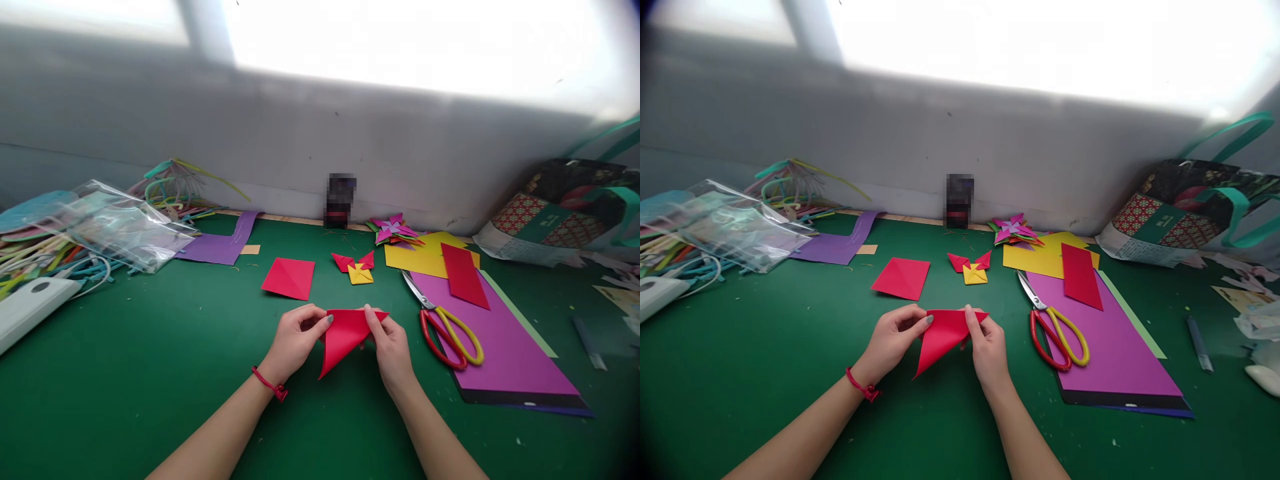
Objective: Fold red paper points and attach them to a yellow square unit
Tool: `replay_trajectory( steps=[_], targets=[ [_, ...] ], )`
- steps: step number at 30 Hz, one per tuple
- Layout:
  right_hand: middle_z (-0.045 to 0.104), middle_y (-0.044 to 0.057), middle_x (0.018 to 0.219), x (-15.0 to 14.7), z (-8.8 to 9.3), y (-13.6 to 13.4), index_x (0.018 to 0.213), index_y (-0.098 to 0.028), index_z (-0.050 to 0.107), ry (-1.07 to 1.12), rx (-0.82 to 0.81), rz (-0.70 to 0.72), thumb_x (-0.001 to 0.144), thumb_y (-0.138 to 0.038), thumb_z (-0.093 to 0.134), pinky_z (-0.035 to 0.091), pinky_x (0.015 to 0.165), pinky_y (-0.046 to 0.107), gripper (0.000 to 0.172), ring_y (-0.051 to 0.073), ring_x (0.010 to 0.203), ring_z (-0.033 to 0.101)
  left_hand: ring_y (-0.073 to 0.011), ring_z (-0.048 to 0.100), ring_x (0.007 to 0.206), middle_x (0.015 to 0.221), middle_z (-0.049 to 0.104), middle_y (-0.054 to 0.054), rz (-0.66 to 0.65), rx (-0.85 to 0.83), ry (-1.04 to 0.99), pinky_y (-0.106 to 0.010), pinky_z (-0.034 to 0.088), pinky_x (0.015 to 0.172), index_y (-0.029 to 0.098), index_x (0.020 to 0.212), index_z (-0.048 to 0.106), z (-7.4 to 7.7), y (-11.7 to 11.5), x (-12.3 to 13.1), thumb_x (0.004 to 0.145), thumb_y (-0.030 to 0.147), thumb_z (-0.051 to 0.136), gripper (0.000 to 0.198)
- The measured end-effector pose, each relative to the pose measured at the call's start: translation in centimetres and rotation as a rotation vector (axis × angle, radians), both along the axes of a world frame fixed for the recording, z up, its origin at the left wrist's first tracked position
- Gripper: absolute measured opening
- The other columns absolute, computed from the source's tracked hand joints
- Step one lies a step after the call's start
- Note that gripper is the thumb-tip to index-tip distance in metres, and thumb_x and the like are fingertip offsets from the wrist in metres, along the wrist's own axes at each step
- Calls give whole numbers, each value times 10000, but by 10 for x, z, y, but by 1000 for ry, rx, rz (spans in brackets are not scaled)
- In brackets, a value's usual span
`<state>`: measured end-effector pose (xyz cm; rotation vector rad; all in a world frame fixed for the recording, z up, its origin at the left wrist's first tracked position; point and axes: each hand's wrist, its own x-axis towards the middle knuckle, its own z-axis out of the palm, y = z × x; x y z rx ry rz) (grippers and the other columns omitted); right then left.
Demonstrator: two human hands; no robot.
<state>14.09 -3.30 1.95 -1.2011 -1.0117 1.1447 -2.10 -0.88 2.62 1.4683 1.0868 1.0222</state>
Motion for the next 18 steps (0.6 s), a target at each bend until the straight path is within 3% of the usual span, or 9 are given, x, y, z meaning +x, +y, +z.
replay_trajectory(
  steps=[9, 18],
  targets=[
    [593, 53, 710, 1, 1, -1, 799, -145, 615, 11, 6, -47, 813, -446, 443, 399, 420, 212, 347, 147, 609, 537, -92, 436, 571, 611, 470, 15, 28, 53, 12, -185, 357, 535, 148, 658, 559, 2, 0, -2, 771, 283, 516, 181],
    [613, 45, 760, 5, 5, 0, 990, -160, 612, 21, -5, -47, 838, -439, 390, 419, 415, 210, 388, 122, 563, 528, -96, 461, 566, 610, 487, 14, 6, 4, -19, -183, 379, 518, 150, 660, 561, 2, 2, -3, 758, 292, 529, 176]
  ],
)
